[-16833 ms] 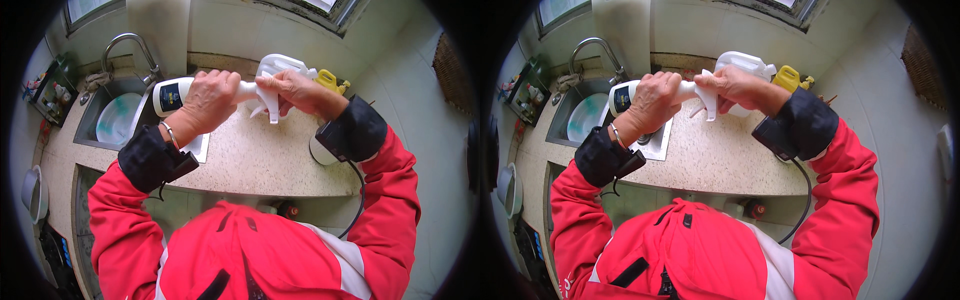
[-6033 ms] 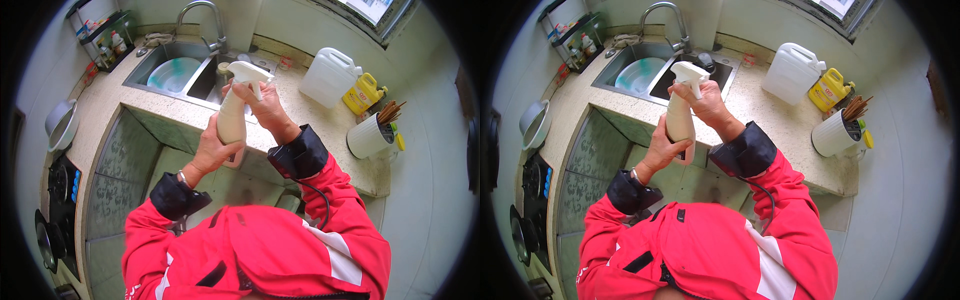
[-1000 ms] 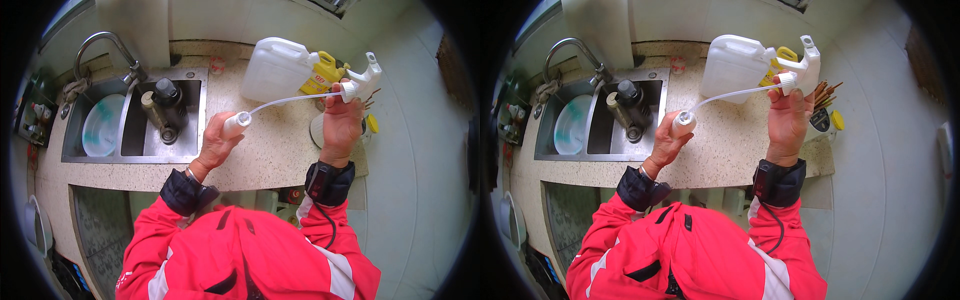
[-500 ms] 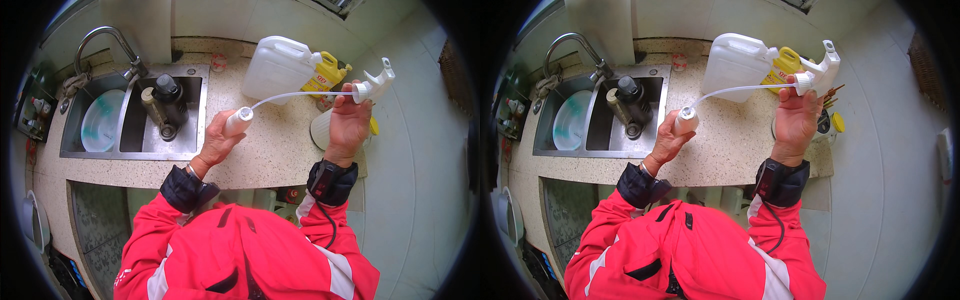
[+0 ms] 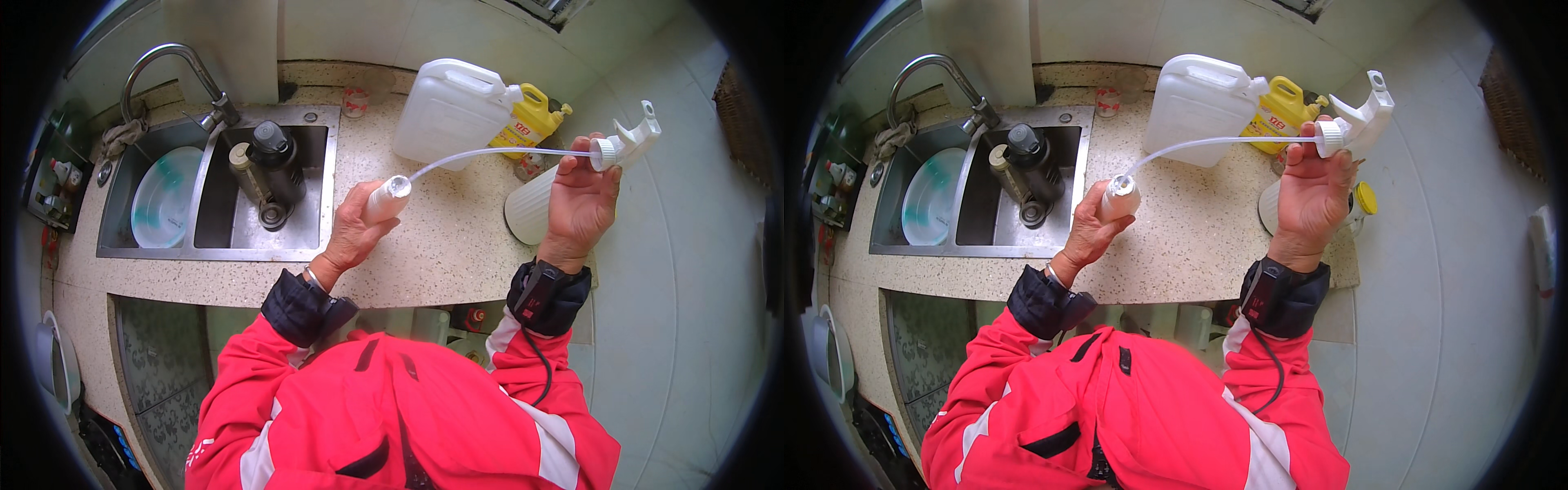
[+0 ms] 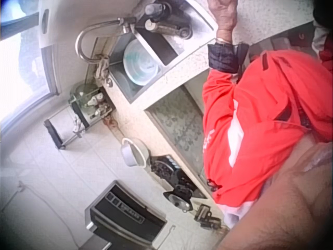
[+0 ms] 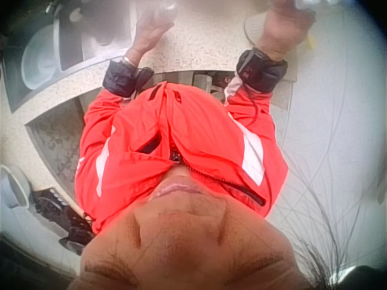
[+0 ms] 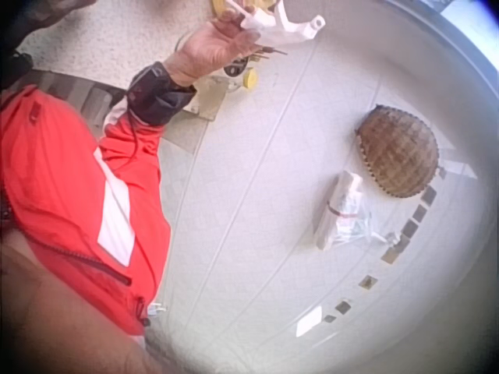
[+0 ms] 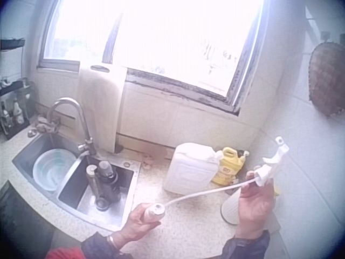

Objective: The person assembles a spray bottle by attaching the nozzle and tube, then fills it with liquid from a larger container. They test the spray on a window and later place the bottle on the floor among other items.

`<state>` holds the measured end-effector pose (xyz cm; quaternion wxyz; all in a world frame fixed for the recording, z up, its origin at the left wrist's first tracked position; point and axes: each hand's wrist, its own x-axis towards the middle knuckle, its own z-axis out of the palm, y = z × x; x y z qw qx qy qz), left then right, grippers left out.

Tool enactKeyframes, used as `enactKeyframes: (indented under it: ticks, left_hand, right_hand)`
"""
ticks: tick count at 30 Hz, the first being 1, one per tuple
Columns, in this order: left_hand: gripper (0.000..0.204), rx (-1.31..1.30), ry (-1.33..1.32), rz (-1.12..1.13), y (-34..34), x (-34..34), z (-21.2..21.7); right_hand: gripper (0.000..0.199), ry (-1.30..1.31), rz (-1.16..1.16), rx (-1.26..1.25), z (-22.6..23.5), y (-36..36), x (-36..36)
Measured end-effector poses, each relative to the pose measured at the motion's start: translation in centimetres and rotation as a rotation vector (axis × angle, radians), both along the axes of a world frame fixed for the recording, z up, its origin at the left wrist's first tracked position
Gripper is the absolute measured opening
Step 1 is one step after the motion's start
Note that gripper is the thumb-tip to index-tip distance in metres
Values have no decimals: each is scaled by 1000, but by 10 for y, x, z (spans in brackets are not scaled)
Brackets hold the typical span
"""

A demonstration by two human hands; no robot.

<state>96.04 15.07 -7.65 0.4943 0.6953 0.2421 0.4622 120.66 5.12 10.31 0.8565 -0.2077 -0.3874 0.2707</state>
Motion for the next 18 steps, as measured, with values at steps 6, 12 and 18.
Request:
enactKeyframes:
  ticks: [6, 12, 18]
  left_hand:
    - [54, 11, -2, 7, 0, 0, 0]
    - [52, 3, -9, -25, -2, -3, 4]
    - [55, 147, -90, 33, -6, -11, 21]
  right_hand:
    - [58, -13, 0, 19, 2, -1, 2]
    - [55, 2, 3, 33, 4, -3, 5]
    - [49, 32, 2, 107, 12, -11, 20]
